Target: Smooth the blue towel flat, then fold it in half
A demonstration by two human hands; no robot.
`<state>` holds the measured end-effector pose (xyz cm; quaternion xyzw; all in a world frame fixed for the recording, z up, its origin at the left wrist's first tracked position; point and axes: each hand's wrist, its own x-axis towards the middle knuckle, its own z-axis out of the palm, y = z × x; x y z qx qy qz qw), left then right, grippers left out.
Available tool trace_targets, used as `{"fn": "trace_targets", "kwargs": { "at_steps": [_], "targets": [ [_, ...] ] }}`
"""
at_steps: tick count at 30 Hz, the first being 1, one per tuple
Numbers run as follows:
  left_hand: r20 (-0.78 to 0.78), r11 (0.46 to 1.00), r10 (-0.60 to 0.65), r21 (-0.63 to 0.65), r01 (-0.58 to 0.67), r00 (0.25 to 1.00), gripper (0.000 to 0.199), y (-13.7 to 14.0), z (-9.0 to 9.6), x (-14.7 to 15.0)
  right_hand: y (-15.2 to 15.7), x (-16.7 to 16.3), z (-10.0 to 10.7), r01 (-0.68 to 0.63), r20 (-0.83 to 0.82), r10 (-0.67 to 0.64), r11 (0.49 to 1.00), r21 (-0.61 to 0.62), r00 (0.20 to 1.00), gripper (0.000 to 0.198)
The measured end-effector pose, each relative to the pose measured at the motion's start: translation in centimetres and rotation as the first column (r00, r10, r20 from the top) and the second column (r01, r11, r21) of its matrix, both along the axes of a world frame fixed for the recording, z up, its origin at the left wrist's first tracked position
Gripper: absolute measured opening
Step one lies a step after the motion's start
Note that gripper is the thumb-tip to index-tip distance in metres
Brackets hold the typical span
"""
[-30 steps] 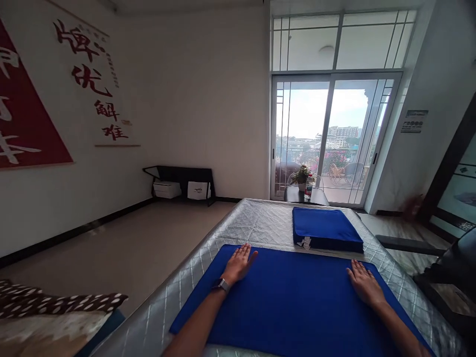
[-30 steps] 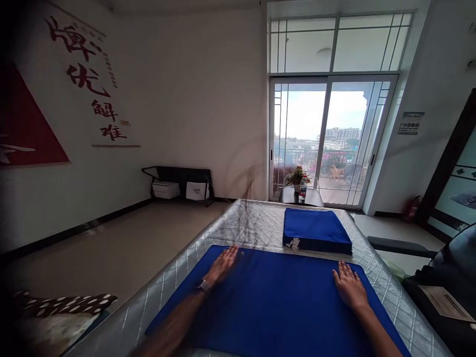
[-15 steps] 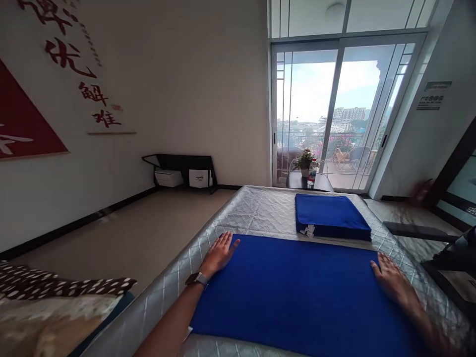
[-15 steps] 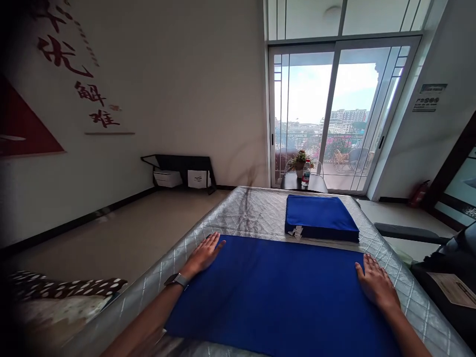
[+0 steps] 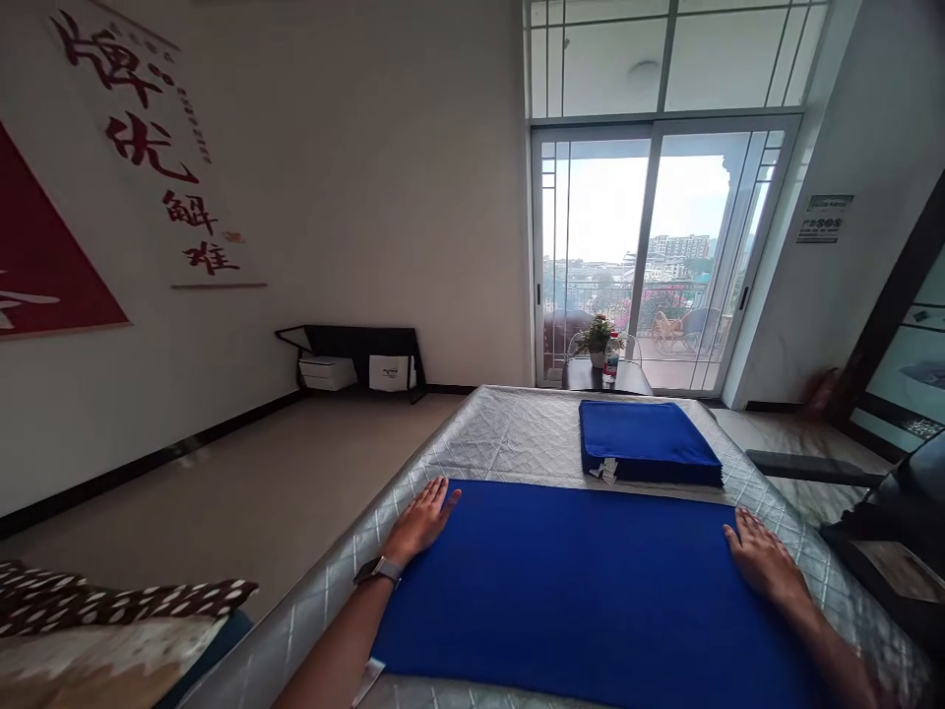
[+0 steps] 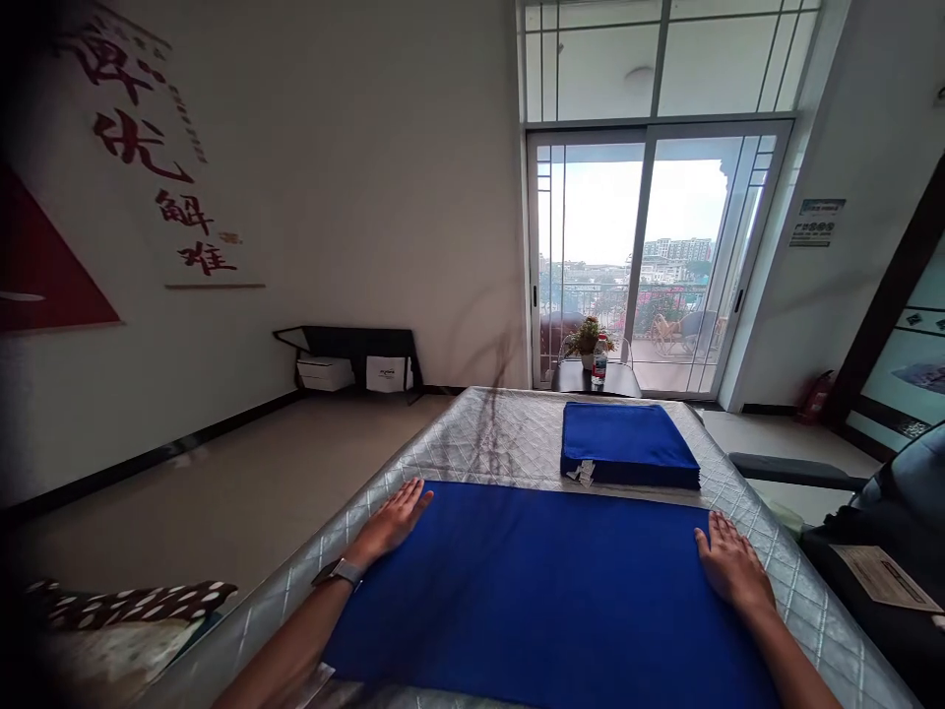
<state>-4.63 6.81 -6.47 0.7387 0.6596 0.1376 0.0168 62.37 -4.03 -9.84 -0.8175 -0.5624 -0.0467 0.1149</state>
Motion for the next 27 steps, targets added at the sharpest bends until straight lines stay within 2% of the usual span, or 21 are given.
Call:
{"fn": "trace_targets", "kwargs": {
  "at_steps": [8,11,13,15,17,21,24,27],
  "targets": [
    [-0.035,1.0,-0.006,0.003,0.006,0.999,0.065,-0.1,0.2,0.3,-0.8,0.0,1.4,0.021,0.045,-0.016,0.995,-0.097,0.999,0.072],
    [-0.045,0.999,-0.005,0.032,0.007,0.999,0.065,-0.5,1.3,0.6,-0.7,-0.9,2.5,0.053,0.068,-0.047,0.995,-0.084,0.997,0.072],
    [-0.046,0.993,-0.032,0.11,0.037,0.998,0.067,-0.9,2.4,1.6,-0.5,-2.8,3.5,0.047,0.103,-0.042,0.998,-0.046,0.994,0.071],
    [-0.047,0.972,-0.103,0.206,0.111,0.994,0.067,-1.4,3.6,3.9,-0.1,-6.2,4.7,-0.038,0.125,0.037,0.999,0.003,0.991,0.069],
    [-0.052,0.941,-0.214,0.259,0.22,0.976,0.066,-2.0,4.4,7.3,0.5,-10.7,6.0,-0.182,0.101,0.178,0.983,0.032,0.979,0.067],
    [-0.053,0.872,-0.448,0.196,0.449,0.892,0.063,-3.3,4.5,16.4,1.9,-20.6,8.0,-0.428,0.0,0.428,0.904,0.017,0.904,0.064],
    [-0.036,0.852,-0.505,0.138,0.504,0.863,0.063,-4.1,3.9,22.1,2.9,-25.4,8.0,-0.497,-0.006,0.497,0.867,-0.041,0.868,0.061],
    [-0.021,0.86,-0.501,0.099,0.501,0.865,0.064,-4.3,3.0,25.5,3.7,-27.2,6.8,-0.499,-0.007,0.5,0.863,-0.078,0.866,0.06]
  ]
}}
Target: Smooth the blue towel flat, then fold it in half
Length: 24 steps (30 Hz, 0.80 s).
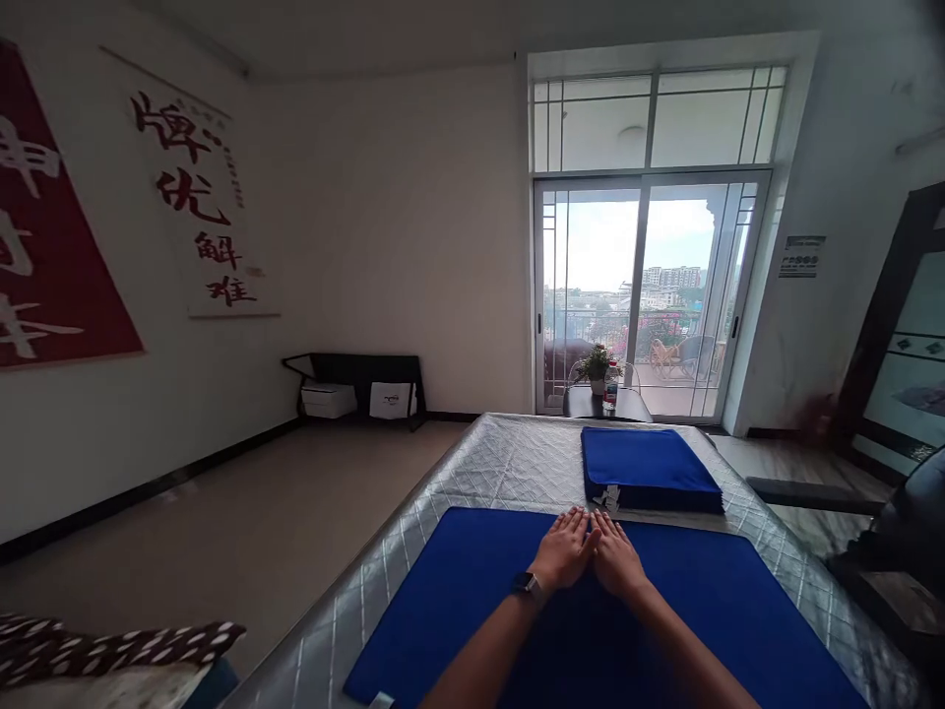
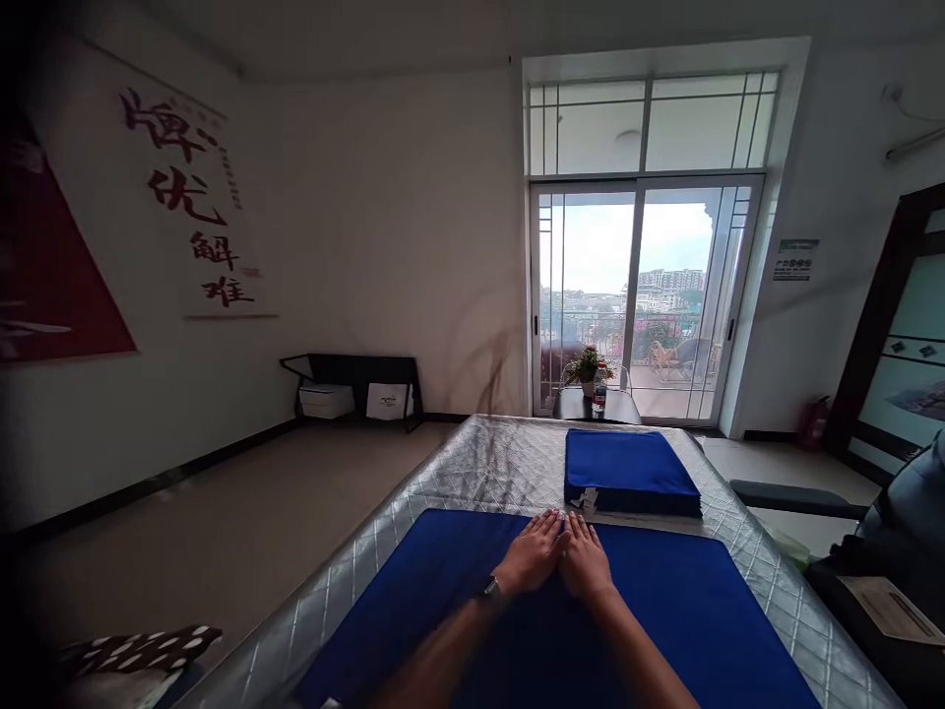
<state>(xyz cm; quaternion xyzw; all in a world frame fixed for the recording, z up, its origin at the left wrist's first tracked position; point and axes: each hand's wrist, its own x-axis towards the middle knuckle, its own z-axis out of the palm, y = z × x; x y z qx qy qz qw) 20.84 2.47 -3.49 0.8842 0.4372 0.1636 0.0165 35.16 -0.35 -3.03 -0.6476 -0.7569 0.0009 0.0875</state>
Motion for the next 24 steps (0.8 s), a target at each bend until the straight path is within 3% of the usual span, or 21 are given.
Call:
{"fn": "trace_targets", "kwargs": {
  "at_steps": [7,16,20,24],
  "targets": [
    [0.006,0.999,0.022,-0.042,-0.022,1.0,0.072,0.2,-1.7,1.1,0.7,0.4,-2.9,0.005,0.011,-0.005,1.0,0.028,1.0,0.06],
    [-0.001,0.999,0.005,-0.04,-0.005,1.0,0.07,0.6,-1.9,0.7,-0.4,0.2,-0.7,0.041,-0.055,-0.044,0.998,-0.047,0.998,0.061],
    [-0.016,0.993,0.114,-0.019,-0.114,0.993,0.068,1.8,-2.5,-3.3,-1.3,3.8,-0.2,0.125,-0.041,-0.127,0.991,-0.05,0.991,0.064],
    [-0.052,0.97,0.241,-0.006,-0.241,0.969,0.067,3.2,-2.6,-11.6,-2.8,13.1,-1.6,0.281,-0.007,-0.281,0.96,-0.016,0.96,0.065]
  ]
}}
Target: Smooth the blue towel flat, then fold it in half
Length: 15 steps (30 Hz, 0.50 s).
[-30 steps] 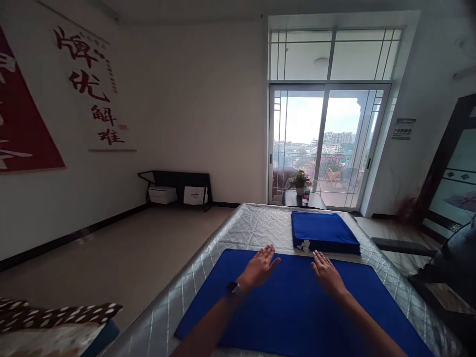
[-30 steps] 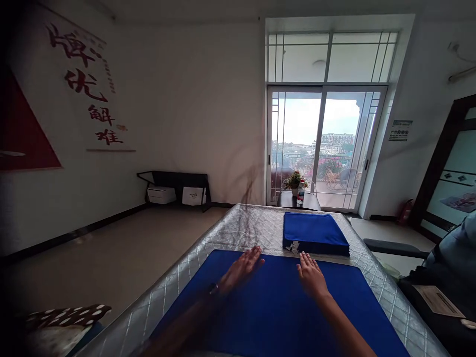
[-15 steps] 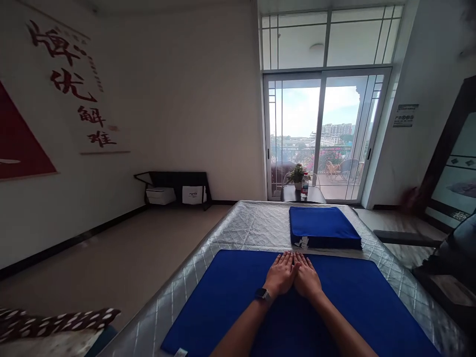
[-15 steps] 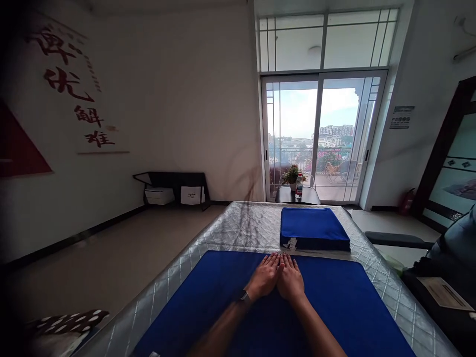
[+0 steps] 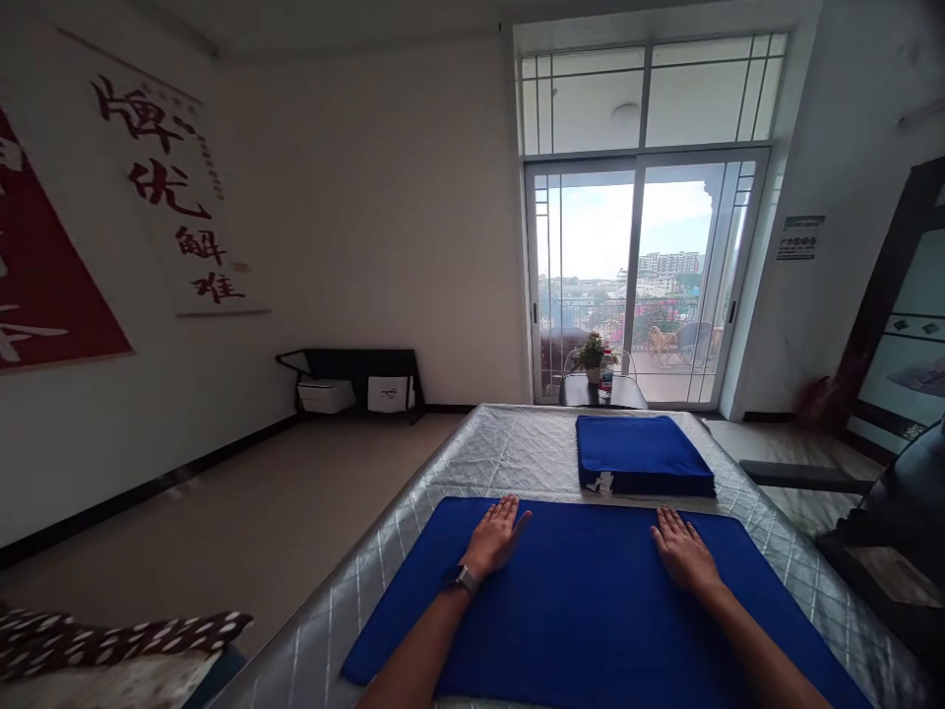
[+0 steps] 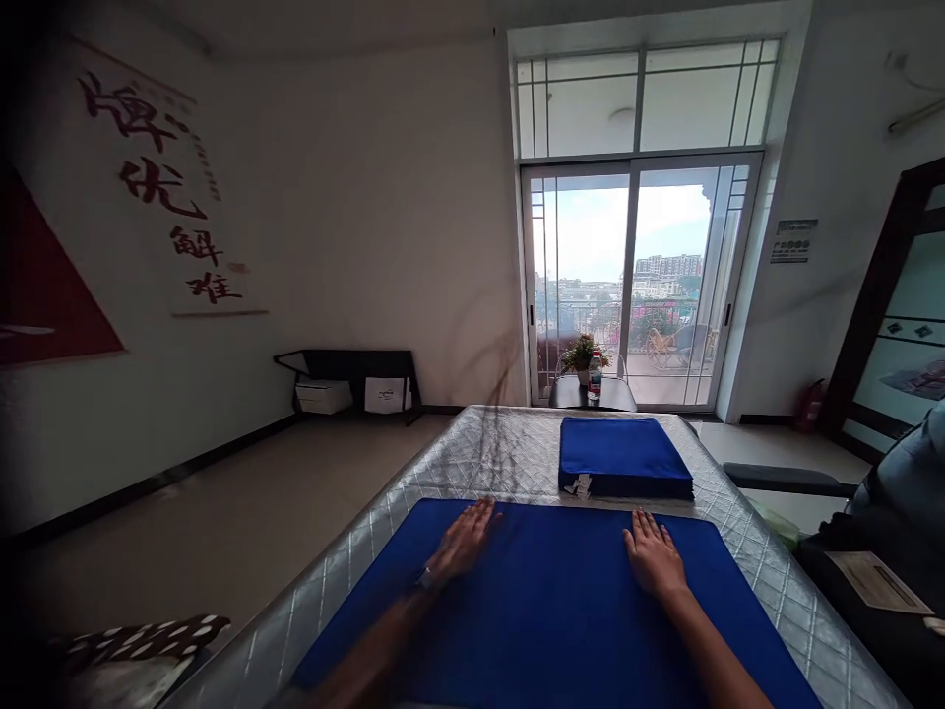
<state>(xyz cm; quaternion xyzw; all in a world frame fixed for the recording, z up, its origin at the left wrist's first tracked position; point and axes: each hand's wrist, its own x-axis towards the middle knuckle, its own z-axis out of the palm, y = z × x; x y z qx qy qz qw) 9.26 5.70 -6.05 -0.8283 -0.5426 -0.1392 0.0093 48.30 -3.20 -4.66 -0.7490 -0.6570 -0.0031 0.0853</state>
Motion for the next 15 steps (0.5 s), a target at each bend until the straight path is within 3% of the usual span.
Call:
{"fn": "trace_targets", "kwargs": {
  "at_steps": [3,6,11,15],
  "targets": [
    [-0.005,0.99,0.137,-0.045,-0.137,0.991,0.066,0.6,0.2,-6.5,-1.4,7.6,-1.8,0.023,0.015,-0.025,0.991,0.129,1.0,0.061],
    [0.003,0.971,0.232,-0.056,-0.231,0.973,0.066,0.9,0.1,-10.5,-1.9,12.0,-3.1,0.08,-0.001,-0.081,0.983,0.164,0.997,0.062],
    [-0.02,0.963,0.263,-0.057,-0.264,0.965,0.072,1.3,-0.6,-11.5,-0.6,13.3,-4.4,0.235,-0.01,-0.236,0.965,0.114,0.972,0.073],
    [-0.016,0.967,0.249,-0.041,-0.25,0.968,0.071,1.6,-1.0,-11.4,-0.4,14.3,-5.5,0.196,0.007,-0.199,0.972,0.133,0.98,0.078]
  ]
}}
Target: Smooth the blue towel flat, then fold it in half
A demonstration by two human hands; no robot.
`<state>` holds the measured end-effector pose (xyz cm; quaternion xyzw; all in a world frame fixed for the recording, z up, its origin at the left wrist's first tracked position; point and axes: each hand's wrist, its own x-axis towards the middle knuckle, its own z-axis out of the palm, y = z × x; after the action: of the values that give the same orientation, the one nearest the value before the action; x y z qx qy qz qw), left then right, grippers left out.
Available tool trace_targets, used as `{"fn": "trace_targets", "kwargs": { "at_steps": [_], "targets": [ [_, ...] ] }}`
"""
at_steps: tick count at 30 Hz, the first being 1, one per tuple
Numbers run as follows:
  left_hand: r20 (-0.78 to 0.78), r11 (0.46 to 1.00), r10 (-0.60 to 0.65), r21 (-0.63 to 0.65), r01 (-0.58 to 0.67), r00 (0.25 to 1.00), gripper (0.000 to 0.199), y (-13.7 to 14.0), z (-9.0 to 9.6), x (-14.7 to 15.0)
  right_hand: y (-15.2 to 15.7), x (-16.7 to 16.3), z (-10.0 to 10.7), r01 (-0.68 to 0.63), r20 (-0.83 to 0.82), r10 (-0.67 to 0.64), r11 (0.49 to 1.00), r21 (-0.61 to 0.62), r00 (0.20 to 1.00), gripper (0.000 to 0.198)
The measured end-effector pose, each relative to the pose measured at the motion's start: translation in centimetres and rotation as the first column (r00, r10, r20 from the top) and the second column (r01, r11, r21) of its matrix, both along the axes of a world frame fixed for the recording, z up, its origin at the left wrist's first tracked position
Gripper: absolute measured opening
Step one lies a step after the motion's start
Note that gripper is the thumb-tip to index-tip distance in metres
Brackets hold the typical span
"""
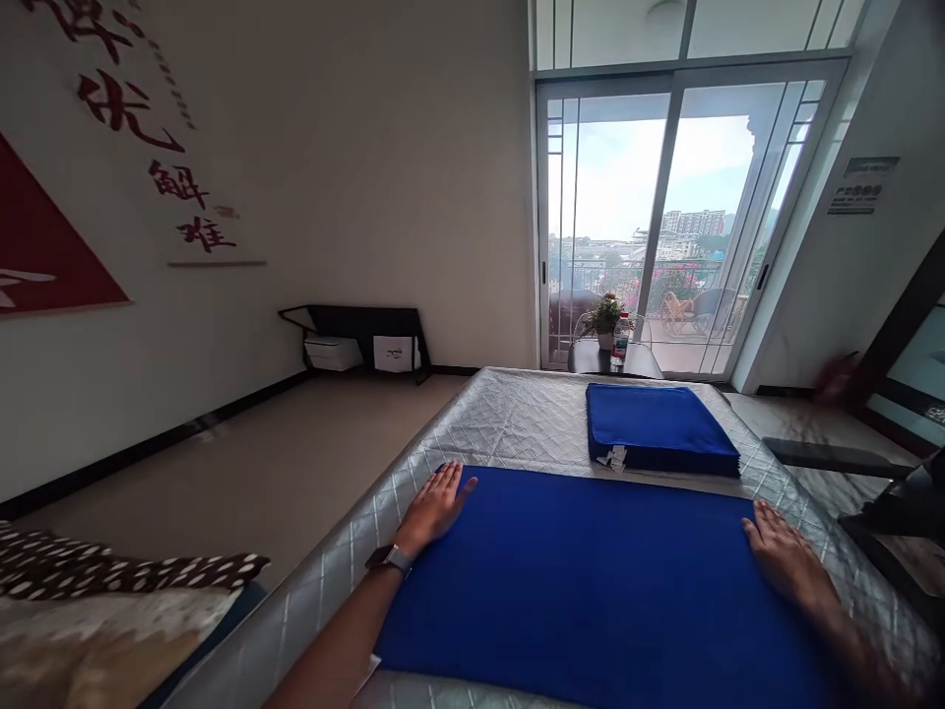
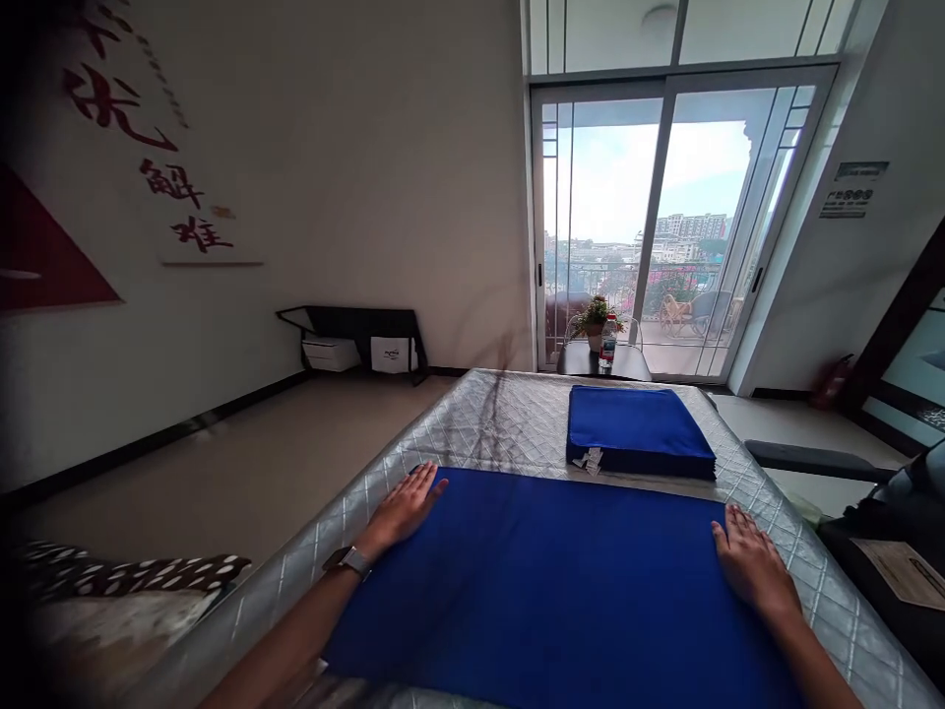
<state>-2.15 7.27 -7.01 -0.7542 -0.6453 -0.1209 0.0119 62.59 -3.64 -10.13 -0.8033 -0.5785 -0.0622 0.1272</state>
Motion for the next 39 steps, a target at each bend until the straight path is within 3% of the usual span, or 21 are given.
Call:
{"fn": "trace_targets", "kwargs": {
  "at_steps": [10,16,20,28,31,34,39],
  "targets": [
    [-0.003,1.0,0.004,-0.026,-0.004,1.0,0.071,-0.1,0.3,0.0,-0.1,1.1,-0.9,-0.012,-0.046,0.013,1.0,0.024,0.999,0.08],
    [0.005,0.999,-0.011,0.038,0.011,1.0,0.066,-0.1,-0.1,0.0,-0.1,0.9,-0.5,-0.02,-0.052,0.021,1.0,0.017,0.998,0.079],
    [0.024,0.999,-0.015,0.035,0.014,1.0,0.064,-0.1,0.2,0.3,-0.4,-0.4,0.6,0.015,-0.042,-0.014,1.0,0.009,0.999,0.077],
    [0.057,1.0,0.027,-0.012,-0.027,0.998,0.069,-0.7,2.9,0.9,-1.2,-4.5,4.8,0.078,0.033,-0.077,0.995,-0.055,0.997,0.07],
    [0.06,0.999,-0.039,0.012,0.038,0.997,0.069,-1.0,3.5,4.1,-0.9,-9.5,6.0,-0.082,0.064,0.084,0.996,-0.037,0.994,0.066],
    [0.053,0.984,-0.178,0.041,0.176,0.983,0.065,-2.0,3.7,10.1,-0.1,-16.6,7.0,-0.29,0.01,0.292,0.954,-0.069,0.956,0.064],
    [0.057,0.875,-0.479,0.11,0.471,0.876,0.07,-4.7,2.8,20.6,1.6,-26.0,7.4,-0.429,-0.066,0.425,0.897,-0.102,0.903,0.064]
  ]
}}
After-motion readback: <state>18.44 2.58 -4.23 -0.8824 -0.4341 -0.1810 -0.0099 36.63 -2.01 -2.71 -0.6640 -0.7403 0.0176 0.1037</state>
